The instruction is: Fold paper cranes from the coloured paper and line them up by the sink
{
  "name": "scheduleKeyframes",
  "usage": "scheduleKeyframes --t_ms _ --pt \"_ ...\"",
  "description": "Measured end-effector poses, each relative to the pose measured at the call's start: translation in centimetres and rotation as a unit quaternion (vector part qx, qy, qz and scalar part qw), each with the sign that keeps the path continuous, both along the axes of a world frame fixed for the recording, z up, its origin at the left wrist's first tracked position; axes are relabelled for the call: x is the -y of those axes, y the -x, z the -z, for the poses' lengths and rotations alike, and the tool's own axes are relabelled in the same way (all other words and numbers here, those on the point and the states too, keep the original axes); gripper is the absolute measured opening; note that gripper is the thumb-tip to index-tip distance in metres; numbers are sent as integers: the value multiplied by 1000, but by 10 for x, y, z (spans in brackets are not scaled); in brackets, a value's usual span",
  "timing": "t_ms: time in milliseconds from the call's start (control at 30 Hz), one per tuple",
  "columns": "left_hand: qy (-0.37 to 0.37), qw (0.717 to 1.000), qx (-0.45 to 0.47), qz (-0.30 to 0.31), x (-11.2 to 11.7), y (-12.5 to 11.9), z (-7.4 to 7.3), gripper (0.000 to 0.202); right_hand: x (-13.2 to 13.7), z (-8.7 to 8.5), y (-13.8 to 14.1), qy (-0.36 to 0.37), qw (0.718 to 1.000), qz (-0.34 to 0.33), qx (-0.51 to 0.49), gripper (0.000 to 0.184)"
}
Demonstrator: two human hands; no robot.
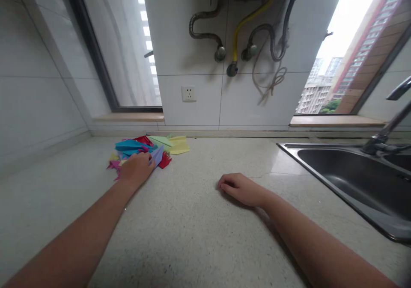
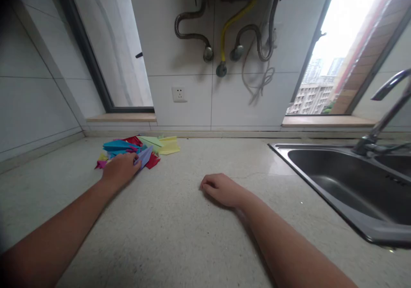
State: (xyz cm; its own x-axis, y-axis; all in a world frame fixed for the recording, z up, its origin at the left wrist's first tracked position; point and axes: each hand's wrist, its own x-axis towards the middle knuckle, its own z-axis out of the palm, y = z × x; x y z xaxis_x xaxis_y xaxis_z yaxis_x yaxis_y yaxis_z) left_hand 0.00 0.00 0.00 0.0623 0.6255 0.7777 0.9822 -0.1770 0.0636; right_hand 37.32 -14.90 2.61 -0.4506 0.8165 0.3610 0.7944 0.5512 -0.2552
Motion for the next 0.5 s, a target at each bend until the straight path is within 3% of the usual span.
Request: scheduleKeyframes --t_ms 133,233,300,367,500 --pt "-4 995 98 27 9 -1 -17 34 2 0 -1 2 1000 1 -1 23" --pt "-16 960 245 133 22 -8 -35 35 2 0 -2 3 1000 0 -2 22" --pt "-20 921 318 222 33 -21 -44 35 3 -1 -1 2 1000 2 -9 22" --pt "6 864 375 336 48 -40 -46 37 3 -2 0 4 999 4 -32 21" --pt "130 742 419 507 80 -85 -31 43 1 -4 1 21 986 11 -167 25"
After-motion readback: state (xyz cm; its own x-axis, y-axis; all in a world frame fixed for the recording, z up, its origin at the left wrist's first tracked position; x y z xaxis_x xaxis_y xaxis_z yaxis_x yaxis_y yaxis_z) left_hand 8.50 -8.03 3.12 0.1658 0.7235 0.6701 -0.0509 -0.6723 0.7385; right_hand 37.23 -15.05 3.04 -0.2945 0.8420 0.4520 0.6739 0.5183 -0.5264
